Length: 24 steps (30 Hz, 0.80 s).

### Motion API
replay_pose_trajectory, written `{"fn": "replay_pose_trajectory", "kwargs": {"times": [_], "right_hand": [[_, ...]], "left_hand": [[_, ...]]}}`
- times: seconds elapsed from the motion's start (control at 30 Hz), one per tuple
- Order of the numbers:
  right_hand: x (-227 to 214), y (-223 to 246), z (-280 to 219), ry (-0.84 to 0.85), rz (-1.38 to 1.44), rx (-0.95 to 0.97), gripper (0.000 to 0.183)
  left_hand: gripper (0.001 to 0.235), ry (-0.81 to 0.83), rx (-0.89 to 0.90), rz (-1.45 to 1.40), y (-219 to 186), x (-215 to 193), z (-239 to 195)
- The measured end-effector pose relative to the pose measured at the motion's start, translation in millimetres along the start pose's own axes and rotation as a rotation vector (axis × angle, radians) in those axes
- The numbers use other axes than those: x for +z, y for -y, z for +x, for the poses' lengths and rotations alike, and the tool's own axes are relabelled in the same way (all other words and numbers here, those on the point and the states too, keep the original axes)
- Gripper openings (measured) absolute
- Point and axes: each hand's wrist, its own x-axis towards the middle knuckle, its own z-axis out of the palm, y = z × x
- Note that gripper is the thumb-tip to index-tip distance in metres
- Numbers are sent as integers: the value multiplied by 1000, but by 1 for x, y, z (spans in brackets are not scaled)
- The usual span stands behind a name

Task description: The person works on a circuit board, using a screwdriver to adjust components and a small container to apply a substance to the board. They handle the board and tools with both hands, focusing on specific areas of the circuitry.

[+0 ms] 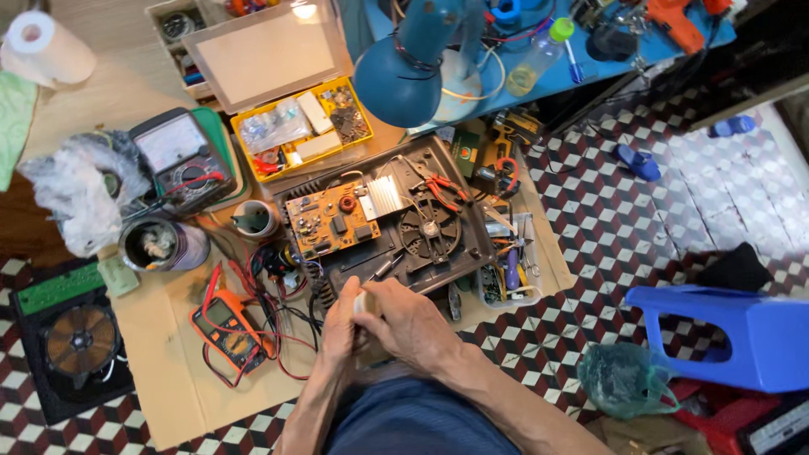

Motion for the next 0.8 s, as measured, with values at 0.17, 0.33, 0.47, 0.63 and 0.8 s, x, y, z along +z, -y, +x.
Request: {"fn": "replay_pose_trajectory", "kwargs": {"times": [0.17, 0.33, 0.47, 0.63, 0.8], "right_hand": [[-13, -11, 1, -41, -43, -459, 47], [-17, -9, -7, -31, -161, -548, 52], [-13, 2, -6, -50, 146, -419, 56], [0, 10, -1, -37, 51, 107, 44], [-2, -7, -8, -110, -67, -291, 29]], "left_hand": [[52, 142, -214, 41, -22, -12, 0], [42, 153, -339, 223, -40, -19, 9], [22, 82, -149, 282, -39, -17, 3], [50, 39, -65, 266, -41, -9, 1], [33, 74, -151, 244, -41, -8, 3]]}}
